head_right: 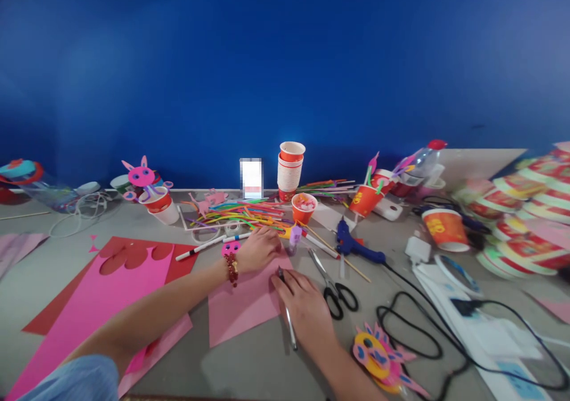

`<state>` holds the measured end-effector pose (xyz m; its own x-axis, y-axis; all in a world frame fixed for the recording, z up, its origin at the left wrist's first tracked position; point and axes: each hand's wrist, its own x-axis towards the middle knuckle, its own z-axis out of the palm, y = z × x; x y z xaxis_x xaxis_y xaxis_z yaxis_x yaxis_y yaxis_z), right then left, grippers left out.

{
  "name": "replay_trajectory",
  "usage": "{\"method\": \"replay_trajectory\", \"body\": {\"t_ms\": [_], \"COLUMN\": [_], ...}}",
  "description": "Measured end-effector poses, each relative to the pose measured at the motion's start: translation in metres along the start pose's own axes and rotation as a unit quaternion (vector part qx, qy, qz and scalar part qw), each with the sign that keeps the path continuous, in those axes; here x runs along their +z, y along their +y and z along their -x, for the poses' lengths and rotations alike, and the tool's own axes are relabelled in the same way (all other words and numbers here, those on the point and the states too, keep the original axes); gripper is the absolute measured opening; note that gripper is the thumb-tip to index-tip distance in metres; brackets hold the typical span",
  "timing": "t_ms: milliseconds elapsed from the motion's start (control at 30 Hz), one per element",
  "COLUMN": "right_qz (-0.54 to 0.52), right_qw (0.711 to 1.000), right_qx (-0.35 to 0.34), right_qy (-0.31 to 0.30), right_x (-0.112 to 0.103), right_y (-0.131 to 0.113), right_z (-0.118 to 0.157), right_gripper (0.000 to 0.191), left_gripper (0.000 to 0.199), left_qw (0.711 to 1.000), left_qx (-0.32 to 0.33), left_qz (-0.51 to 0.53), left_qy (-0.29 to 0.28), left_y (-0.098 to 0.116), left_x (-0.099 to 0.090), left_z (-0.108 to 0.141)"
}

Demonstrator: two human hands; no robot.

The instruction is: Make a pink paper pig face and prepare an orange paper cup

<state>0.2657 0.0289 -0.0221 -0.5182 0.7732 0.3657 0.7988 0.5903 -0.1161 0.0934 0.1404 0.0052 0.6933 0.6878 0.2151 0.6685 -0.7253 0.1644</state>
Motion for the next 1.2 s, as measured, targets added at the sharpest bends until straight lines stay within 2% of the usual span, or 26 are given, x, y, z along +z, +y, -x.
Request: {"method": "replay_trajectory", "body": {"t_ms": [167, 300, 367, 433, 533, 667, 767, 867, 967, 1067, 1200], "right_qz": [-0.013, -0.012, -0.009, -0.007, -0.006, -0.031, -0.104, -0.265, -0.416, -0.492, -0.518], "right_qw": [1.000, 1.000, 1.000, 1.000, 1.000, 0.999, 0.994, 0.964, 0.906, 0.856, 0.840], "right_qx": [0.007, 0.010, 0.009, 0.005, -0.002, -0.010, -0.004, -0.005, 0.024, 0.090, 0.105], "right_qy": [-0.003, -0.007, -0.012, -0.012, -0.003, 0.015, 0.031, -0.008, -0.078, -0.132, -0.124], "right_x": [0.002, 0.001, 0.000, 0.000, 0.003, 0.000, -0.016, -0.036, -0.045, -0.036, -0.011], "right_y": [-0.001, -0.002, -0.002, -0.001, 0.002, 0.002, -0.010, -0.034, -0.062, -0.083, -0.094], "right_z": [0.001, 0.001, 0.001, 0.001, 0.002, 0.002, -0.003, -0.012, -0.020, -0.028, -0.035], "right_gripper": [0.042, 0.039, 0.038, 0.038, 0.040, 0.040, 0.039, 0.031, 0.021, 0.009, 0.008], "left_gripper": [0.016, 0.026, 0.021, 0.020, 0.018, 0.011, 0.018, 0.020, 0.020, 0.020, 0.019], "left_qw": [0.999, 0.995, 0.994, 0.994, 0.996, 0.986, 0.979, 0.979, 0.981, 0.982, 0.981], "left_qx": [-0.039, -0.062, -0.061, -0.050, -0.022, 0.023, 0.019, 0.018, 0.020, 0.014, 0.012], "left_qz": [-0.005, -0.006, -0.001, 0.010, 0.041, 0.162, 0.188, 0.188, 0.180, 0.176, 0.183], "left_qy": [0.035, 0.079, 0.091, 0.094, 0.078, -0.030, -0.070, -0.070, -0.068, -0.063, -0.064], "left_y": [-0.019, -0.043, -0.049, -0.050, -0.041, -0.024, -0.018, -0.019, -0.019, -0.017, -0.019], "left_x": [-0.009, -0.031, -0.043, -0.054, -0.064, -0.065, -0.058, -0.050, -0.046, -0.046, -0.046], "left_z": [-0.006, -0.009, 0.000, 0.019, 0.064, 0.128, 0.157, 0.166, 0.165, 0.164, 0.165]}}
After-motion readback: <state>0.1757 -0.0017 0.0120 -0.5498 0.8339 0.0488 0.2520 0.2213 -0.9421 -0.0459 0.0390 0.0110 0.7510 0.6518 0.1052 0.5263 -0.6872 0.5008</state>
